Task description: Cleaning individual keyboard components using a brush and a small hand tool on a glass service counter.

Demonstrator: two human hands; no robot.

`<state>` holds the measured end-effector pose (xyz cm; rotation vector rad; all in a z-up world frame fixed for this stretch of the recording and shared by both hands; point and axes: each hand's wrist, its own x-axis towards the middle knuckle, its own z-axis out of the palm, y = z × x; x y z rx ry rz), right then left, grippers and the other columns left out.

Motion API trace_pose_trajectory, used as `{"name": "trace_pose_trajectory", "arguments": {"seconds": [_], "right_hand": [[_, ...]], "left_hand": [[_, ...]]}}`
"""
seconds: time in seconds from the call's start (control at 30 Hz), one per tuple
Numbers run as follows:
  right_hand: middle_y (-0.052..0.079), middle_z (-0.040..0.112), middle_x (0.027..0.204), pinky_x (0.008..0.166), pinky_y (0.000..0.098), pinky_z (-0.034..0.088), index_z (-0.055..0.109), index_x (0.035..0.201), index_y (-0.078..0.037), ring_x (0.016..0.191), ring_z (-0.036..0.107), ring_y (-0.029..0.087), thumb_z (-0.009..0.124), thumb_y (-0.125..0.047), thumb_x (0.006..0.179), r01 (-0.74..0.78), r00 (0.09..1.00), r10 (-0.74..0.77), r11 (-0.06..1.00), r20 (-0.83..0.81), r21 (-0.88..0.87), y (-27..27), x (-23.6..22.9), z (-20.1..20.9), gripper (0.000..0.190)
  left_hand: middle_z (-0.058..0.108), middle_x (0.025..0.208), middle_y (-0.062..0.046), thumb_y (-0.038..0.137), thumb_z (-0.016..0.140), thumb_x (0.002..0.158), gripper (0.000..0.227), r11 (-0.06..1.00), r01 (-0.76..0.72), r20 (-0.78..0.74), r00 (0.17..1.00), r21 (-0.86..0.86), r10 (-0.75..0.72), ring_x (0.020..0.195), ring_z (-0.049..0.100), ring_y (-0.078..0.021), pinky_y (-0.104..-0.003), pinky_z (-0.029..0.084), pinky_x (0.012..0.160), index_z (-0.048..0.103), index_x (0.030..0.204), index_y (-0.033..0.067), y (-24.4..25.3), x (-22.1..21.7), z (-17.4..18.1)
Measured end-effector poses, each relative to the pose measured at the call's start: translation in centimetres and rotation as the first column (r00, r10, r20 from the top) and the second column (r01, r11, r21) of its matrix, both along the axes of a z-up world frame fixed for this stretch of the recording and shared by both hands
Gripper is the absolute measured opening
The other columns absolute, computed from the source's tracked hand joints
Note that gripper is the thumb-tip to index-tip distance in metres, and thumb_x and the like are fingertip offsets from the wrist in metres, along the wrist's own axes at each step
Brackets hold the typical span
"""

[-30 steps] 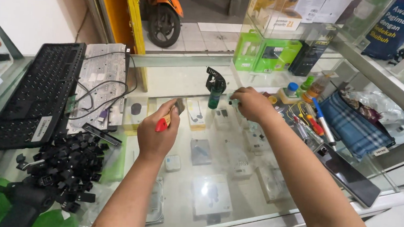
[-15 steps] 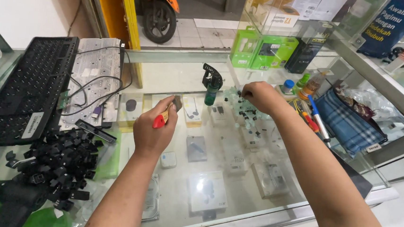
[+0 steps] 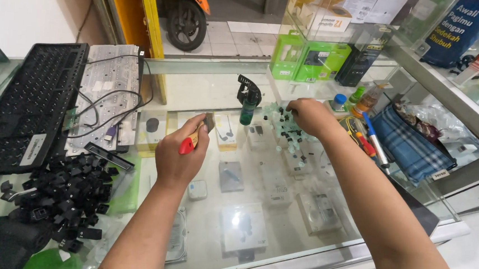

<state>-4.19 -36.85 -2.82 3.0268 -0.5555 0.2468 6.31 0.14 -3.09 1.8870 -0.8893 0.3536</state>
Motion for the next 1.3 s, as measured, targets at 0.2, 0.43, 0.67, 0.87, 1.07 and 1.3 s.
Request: {"name": "trace_pose_trajectory", "arguments": {"seconds": [0.2, 0.43, 0.67, 0.87, 1.07, 1.3], "right_hand": [[0.016, 0.072, 0.122, 0.090, 0.0482, 0.063, 0.075, 0.124, -0.013, 0.104, 0.075, 0.036, 0.071, -0.012, 0.092, -0.015, 0.999, 0.016, 1.000, 0.050, -0.017, 1.1, 1.8, -1.4, 0.033], [0.016, 0.072, 0.117, 0.089, 0.0459, 0.063, 0.075, 0.122, -0.009, 0.099, 0.076, 0.036, 0.072, -0.012, 0.093, -0.052, 0.999, 0.052, 0.997, 0.009, -0.052, 0.5, 2.2, -1.5, 0.029], [0.012, 0.074, 0.108, 0.092, 0.0525, 0.056, 0.075, 0.110, -0.013, 0.103, 0.073, 0.038, 0.073, -0.022, 0.090, -0.039, 0.981, -0.012, 0.965, 0.191, 0.258, -1.1, 0.1, 2.3, 0.022], [0.011, 0.078, 0.100, 0.094, 0.0502, 0.054, 0.075, 0.109, -0.016, 0.105, 0.072, 0.039, 0.075, -0.024, 0.088, 0.021, 0.974, -0.097, 0.938, 0.204, 0.347, -1.8, -1.8, 2.2, 0.022], [0.010, 0.079, 0.101, 0.094, 0.0466, 0.055, 0.078, 0.107, -0.016, 0.102, 0.074, 0.036, 0.080, -0.019, 0.088, -0.018, 0.982, -0.059, 0.915, 0.179, 0.402, 2.4, -3.3, 1.5, 0.019], [0.009, 0.079, 0.102, 0.090, 0.0432, 0.059, 0.080, 0.108, -0.015, 0.101, 0.075, 0.031, 0.072, -0.007, 0.092, -0.325, 0.941, 0.338, 0.902, 0.005, 0.285, 10.9, -2.3, 1.5, 0.019]], "left_hand": [[0.079, 0.107, -0.020, 0.023, 0.061, 0.103, 0.030, 1.000, 0.001, -0.005, 1.000, -0.016, -0.001, 0.095, 0.076, -0.0415, -0.050, 0.063, 0.079, 0.075, 0.127, 0.0110, 0.1, -0.2, 0.4], [0.079, 0.104, -0.017, 0.028, 0.061, 0.102, 0.030, 1.000, 0.005, 0.015, 1.000, -0.013, -0.005, 0.095, 0.076, -0.0395, -0.052, 0.062, 0.079, 0.076, 0.126, 0.0163, -0.1, 0.0, 0.2], [0.078, 0.106, -0.020, 0.024, 0.061, 0.104, 0.030, 0.999, 0.028, 0.018, 0.999, -0.021, -0.027, 0.095, 0.076, -0.0412, -0.050, 0.063, 0.079, 0.075, 0.127, 0.0126, 0.3, -0.3, 0.2], [0.078, 0.106, -0.020, 0.024, 0.060, 0.105, 0.030, 0.999, 0.038, 0.016, 0.999, -0.016, -0.038, 0.093, 0.077, -0.0398, -0.048, 0.063, 0.077, 0.075, 0.128, 0.0109, 0.2, -0.6, 0.5], [0.078, 0.105, -0.020, 0.025, 0.059, 0.106, 0.031, 0.999, 0.045, 0.011, 0.999, -0.008, -0.045, 0.092, 0.077, -0.0403, -0.047, 0.063, 0.076, 0.074, 0.128, 0.0098, 0.4, -0.5, 0.5], [0.078, 0.105, -0.020, 0.026, 0.059, 0.106, 0.031, 0.999, 0.047, 0.021, 0.999, 0.008, -0.047, 0.093, 0.076, -0.0409, -0.051, 0.062, 0.077, 0.074, 0.129, 0.0116, 0.4, 0.0, 0.1]]}}
